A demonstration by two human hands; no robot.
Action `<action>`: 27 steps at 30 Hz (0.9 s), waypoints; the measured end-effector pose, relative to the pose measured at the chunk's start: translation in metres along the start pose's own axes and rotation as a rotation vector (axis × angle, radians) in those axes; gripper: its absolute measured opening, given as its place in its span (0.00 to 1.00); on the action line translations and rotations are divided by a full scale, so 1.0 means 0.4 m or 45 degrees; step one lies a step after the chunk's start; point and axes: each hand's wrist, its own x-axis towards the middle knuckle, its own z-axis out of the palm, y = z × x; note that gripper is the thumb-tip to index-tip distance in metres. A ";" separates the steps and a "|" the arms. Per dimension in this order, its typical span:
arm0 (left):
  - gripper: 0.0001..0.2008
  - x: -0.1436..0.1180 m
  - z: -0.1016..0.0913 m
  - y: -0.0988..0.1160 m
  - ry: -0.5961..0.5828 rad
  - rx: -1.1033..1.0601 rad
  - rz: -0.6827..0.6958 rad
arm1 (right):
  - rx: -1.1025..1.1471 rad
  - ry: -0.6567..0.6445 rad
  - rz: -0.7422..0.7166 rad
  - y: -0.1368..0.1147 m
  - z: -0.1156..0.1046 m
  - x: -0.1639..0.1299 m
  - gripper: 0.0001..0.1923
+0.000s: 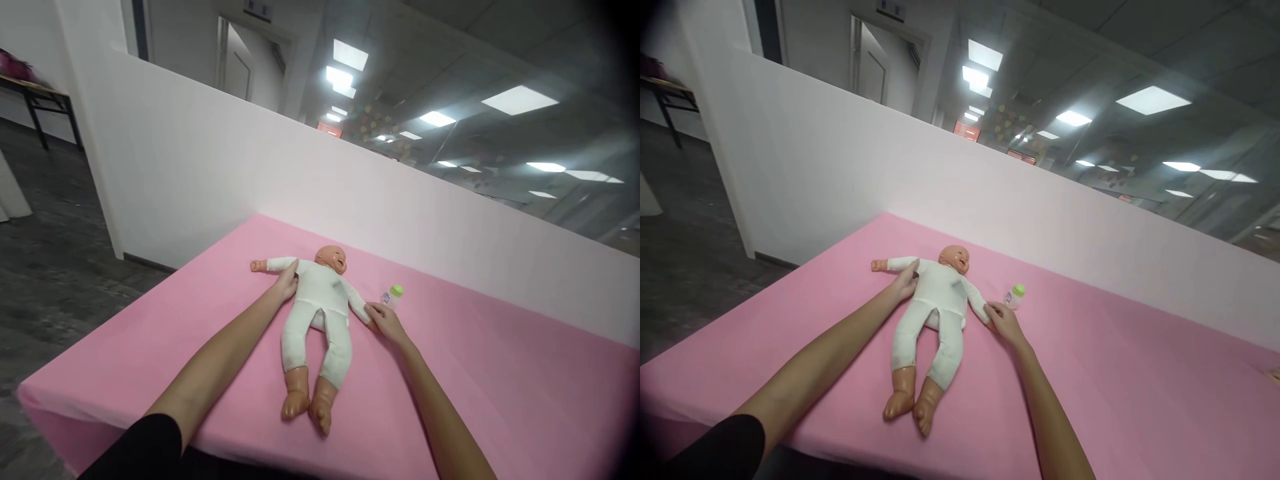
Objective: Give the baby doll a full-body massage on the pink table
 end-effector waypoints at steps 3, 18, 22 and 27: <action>0.17 0.010 -0.009 0.013 0.090 -0.186 0.010 | 0.007 -0.084 -0.012 -0.008 -0.015 -0.030 0.24; 0.28 -0.034 -0.079 0.119 0.067 0.014 -0.315 | -0.661 0.525 -0.282 0.087 0.052 0.051 0.21; 0.20 -0.108 -0.079 0.104 -0.116 0.516 -0.213 | -0.600 0.539 -0.342 0.078 0.051 0.042 0.21; 0.31 -0.222 -0.119 0.093 -0.187 1.170 0.181 | -0.343 0.549 -0.380 -0.010 0.040 0.002 0.17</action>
